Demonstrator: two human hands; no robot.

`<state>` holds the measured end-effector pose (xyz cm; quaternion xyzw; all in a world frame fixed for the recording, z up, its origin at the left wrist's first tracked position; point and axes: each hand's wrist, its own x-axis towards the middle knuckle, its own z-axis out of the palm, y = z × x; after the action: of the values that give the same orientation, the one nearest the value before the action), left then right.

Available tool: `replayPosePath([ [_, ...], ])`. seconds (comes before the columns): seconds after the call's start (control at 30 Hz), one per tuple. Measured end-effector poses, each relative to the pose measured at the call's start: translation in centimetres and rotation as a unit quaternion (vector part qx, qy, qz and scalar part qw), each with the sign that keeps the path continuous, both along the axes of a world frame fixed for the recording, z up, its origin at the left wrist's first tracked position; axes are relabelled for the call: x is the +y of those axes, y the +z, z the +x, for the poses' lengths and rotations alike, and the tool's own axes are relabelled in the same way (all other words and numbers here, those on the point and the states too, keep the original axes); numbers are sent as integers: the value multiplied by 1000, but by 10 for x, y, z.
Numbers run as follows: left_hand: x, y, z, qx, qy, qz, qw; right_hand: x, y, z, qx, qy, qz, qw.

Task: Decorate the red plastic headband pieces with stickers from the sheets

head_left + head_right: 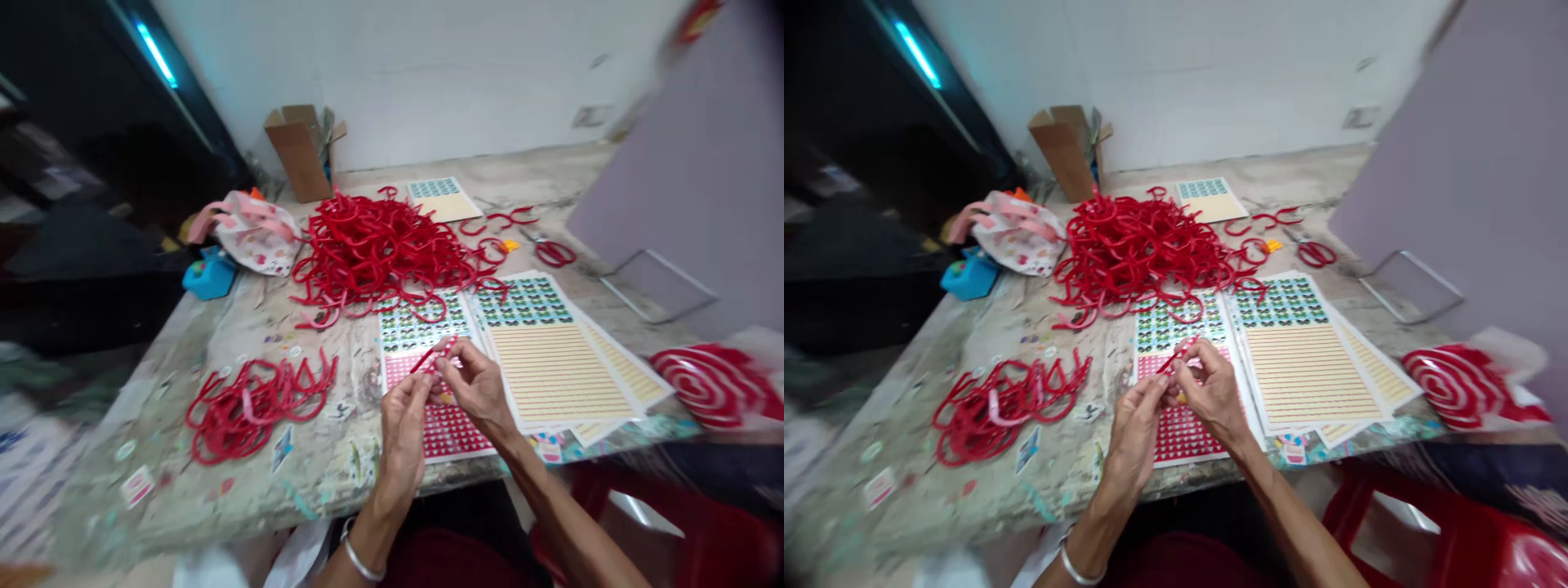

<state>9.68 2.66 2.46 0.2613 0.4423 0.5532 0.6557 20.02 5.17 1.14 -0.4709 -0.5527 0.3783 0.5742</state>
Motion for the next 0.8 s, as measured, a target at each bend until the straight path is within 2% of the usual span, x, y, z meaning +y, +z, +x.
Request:
replayPosePath([
  [0.13, 4, 1, 3, 8, -23, 7, 1000, -7, 12, 3, -39, -52, 26, 998],
  [0.23, -2, 5, 11, 13, -68, 15, 998, -25, 22, 10, -71, -119, 40, 990],
  [0.4, -32, 10, 34, 18, -210, 13, 977, -83, 36, 33, -119, -246, 35, 961],
  [0.57, -72, 13, 62, 26, -361, 27, 932, -153, 44, 53, -171, -385, 29, 907],
  [0.7, -99, 15, 75, 62, -425, 57, 901, -196, 39, 57, -214, -452, 22, 865],
  [0.8, -113, 19, 81, 86, -443, 86, 888, -217, 32, 57, -247, -485, 14, 839],
])
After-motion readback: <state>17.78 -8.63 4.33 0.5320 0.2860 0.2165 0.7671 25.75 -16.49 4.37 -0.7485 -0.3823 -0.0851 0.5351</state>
